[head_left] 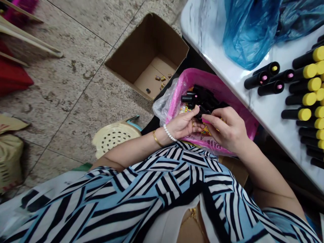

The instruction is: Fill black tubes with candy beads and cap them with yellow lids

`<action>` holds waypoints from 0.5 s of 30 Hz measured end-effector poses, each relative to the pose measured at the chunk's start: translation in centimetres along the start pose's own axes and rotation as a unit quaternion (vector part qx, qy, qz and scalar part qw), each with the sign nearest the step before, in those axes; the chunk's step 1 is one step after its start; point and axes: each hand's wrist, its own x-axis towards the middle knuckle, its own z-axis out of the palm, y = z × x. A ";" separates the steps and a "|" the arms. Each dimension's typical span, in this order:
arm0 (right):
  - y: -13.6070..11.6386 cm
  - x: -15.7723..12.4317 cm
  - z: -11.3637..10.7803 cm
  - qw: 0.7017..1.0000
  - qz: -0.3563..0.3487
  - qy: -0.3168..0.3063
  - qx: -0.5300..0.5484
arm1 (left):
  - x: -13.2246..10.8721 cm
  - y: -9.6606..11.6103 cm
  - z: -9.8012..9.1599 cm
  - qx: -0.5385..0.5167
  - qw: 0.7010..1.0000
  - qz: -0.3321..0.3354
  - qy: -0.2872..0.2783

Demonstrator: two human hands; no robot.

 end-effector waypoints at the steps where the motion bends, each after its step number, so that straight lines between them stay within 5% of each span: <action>1: 0.0 -0.1 -0.1 1.000 0.012 0.011 0.022 | 0.0 0.0 0.1 0.001 1.000 -0.002 0.000; 7: -0.5 -1.5 0.9 0.964 0.155 0.074 0.202 | 0.2 0.2 1.0 0.003 1.000 0.010 0.016; 15: -2.1 -2.2 4.6 0.825 0.362 0.142 0.410 | 1.1 -1.2 1.6 -0.024 0.998 0.051 0.028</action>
